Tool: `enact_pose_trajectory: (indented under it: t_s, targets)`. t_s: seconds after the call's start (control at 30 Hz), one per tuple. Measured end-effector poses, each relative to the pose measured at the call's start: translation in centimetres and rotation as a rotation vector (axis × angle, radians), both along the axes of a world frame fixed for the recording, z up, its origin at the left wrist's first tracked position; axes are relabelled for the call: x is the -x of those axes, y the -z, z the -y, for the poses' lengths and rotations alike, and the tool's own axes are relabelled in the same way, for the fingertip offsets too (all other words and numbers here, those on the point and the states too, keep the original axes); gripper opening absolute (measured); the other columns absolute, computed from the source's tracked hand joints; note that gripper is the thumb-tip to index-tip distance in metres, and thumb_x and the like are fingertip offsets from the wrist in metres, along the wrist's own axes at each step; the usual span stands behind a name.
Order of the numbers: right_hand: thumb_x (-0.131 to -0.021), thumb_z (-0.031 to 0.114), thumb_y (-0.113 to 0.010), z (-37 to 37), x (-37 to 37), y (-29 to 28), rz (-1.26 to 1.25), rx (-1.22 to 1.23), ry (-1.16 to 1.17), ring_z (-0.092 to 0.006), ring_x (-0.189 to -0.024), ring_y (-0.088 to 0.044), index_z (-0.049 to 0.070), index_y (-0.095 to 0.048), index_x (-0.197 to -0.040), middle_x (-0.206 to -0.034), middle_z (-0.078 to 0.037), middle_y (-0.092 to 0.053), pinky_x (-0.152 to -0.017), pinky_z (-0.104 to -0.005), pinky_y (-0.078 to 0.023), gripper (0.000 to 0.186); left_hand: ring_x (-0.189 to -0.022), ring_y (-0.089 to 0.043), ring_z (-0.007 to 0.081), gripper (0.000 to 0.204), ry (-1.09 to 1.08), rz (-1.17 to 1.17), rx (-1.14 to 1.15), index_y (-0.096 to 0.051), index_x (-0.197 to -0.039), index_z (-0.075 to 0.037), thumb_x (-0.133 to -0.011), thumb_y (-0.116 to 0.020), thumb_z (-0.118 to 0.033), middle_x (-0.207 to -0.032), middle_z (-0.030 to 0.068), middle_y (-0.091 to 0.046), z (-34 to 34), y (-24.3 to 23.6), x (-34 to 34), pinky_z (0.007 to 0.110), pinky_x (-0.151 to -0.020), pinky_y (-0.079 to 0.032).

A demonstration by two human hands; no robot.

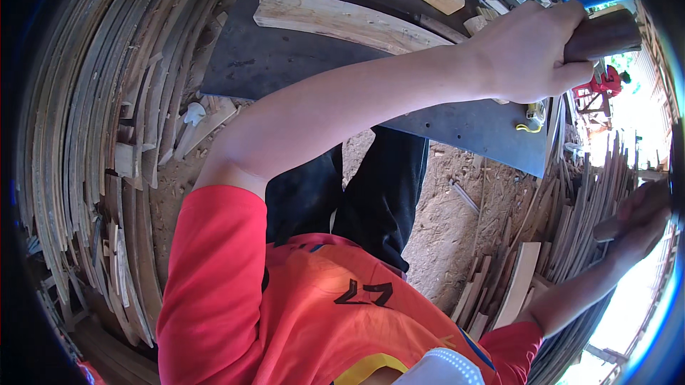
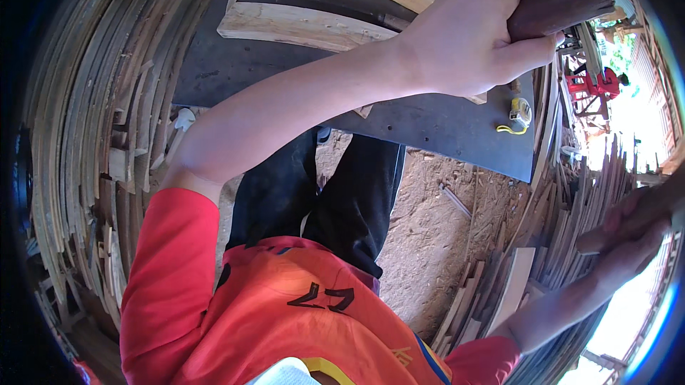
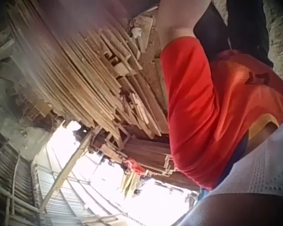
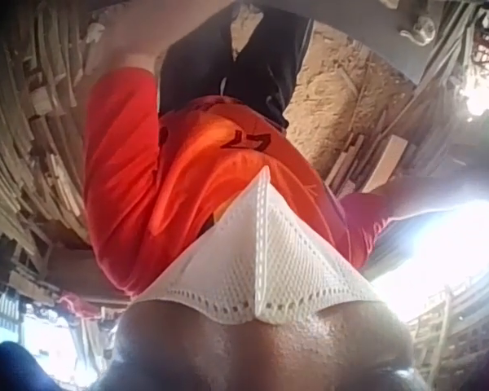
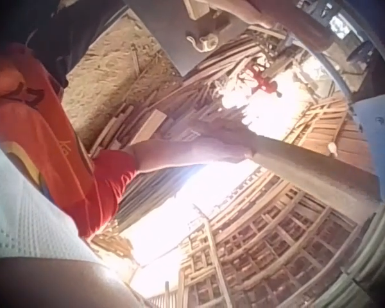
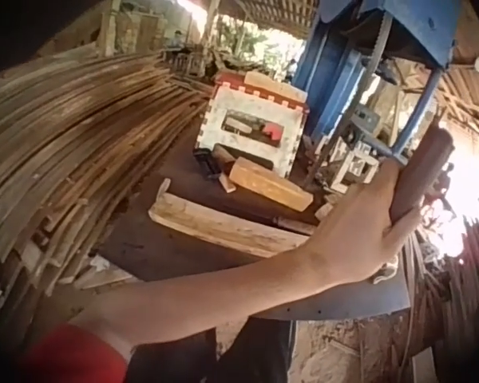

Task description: Chiseling and carving a small piece of wood at a workbench in a workshop.

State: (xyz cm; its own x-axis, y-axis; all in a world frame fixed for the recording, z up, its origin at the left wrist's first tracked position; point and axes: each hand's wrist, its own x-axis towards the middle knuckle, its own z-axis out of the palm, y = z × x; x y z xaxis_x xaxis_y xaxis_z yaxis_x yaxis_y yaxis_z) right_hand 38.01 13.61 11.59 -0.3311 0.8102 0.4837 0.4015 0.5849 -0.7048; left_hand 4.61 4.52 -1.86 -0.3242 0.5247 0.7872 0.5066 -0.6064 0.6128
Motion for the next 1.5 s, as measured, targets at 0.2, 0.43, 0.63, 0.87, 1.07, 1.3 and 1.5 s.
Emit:
enact_pose_trajectory:
  t_s: [0.2, 0.43, 0.63, 0.87, 1.07, 1.3, 1.5]
  targets:
    - [-0.106, 0.056, -0.051, 2.4, -1.8, -1.2, 0.380, -0.325, 0.004, -0.0061, -0.055, -0.046, 0.006, -0.062, -0.116, -0.076, -0.001, -0.058, -0.048, -0.0208, -0.031, 0.052, -0.073, -0.075, 0.0371, 0.042, -0.024, -0.031, -0.050, -0.059, -0.108, 0.008, -0.089, -0.071, -0.028, -0.073, 0.0218, -0.071, 0.0, 0.1, 0.5, 0.045, -0.069, -0.061]
    - [-0.104, 0.057, -0.053, 5.2, 2.3, 0.3, 0.625, -0.189, -0.012, -0.0056, -0.050, -0.045, 0.004, -0.055, -0.137, -0.070, -0.002, -0.058, -0.046, -0.0226, -0.033, 0.062, -0.057, -0.064, 0.0275, 0.034, -0.029, 0.020, -0.080, -0.062, -0.103, 0.000, -0.092, -0.073, -0.030, -0.070, 0.0132, -0.063, -0.4, 0.7, -0.2, 0.039, -0.056, -0.048]
    - [-0.104, 0.068, -0.038, -2.2, -8.6, -7.1, 0.495, -0.434, 0.489, -0.0115, -0.065, -0.058, 0.003, -0.063, -0.129, -0.080, -0.007, -0.064, -0.062, -0.0293, -0.046, 0.074, -0.058, -0.064, 0.0254, 0.035, 0.035, 0.061, -0.012, -0.062, -0.108, 0.000, -0.093, -0.071, -0.030, -0.072, 0.0127, -0.065, 0.6, -0.1, 0.6, 0.038, -0.056, -0.049]
    - [-0.108, 0.049, -0.051, 2.2, -1.7, -3.4, 0.681, -0.185, -0.028, -0.0035, -0.063, -0.050, 0.005, -0.062, -0.121, -0.080, -0.001, -0.059, -0.053, -0.0208, -0.034, 0.048, -0.062, -0.066, 0.0247, 0.033, 0.000, -0.002, -0.064, -0.062, -0.111, -0.002, -0.095, -0.071, -0.029, -0.074, 0.0128, -0.065, -0.4, 0.7, 0.4, 0.037, -0.058, -0.049]
    - [-0.105, 0.054, -0.050, 2.5, -1.8, -5.3, 0.206, -0.280, -0.007, -0.0090, -0.054, -0.051, 0.004, -0.063, -0.113, -0.070, 0.000, -0.055, -0.050, -0.0255, -0.039, 0.052, -0.058, -0.065, 0.0255, 0.034, 0.015, 0.025, -0.044, -0.060, -0.111, -0.001, -0.096, -0.071, -0.030, -0.070, 0.0117, -0.063, 0.5, 0.1, 0.3, 0.039, -0.056, -0.047]
    - [-0.104, 0.060, -0.052, 2.9, 0.0, -1.7, 0.536, -0.332, 0.051, -0.0033, -0.053, -0.047, 0.006, -0.053, -0.140, -0.070, 0.002, -0.051, -0.046, -0.0206, -0.031, 0.065, -0.057, -0.065, 0.0256, 0.033, 0.070, 0.058, -0.025, -0.058, -0.112, -0.001, -0.096, -0.070, -0.028, -0.069, 0.0108, -0.063, 0.5, -0.1, 0.4, 0.039, -0.054, -0.046]
    - [-0.103, 0.052, -0.061, 2.7, 1.9, 5.4, 0.353, -0.114, 0.102, -0.0050, -0.056, -0.051, 0.005, -0.061, -0.118, -0.071, 0.002, -0.055, -0.048, -0.0231, -0.037, 0.050, -0.055, -0.063, 0.0211, 0.033, 0.128, 0.135, 0.005, -0.057, -0.112, 0.000, -0.097, -0.070, -0.026, -0.068, 0.0092, -0.062, 1.0, 0.0, -0.1, 0.037, -0.052, -0.046]
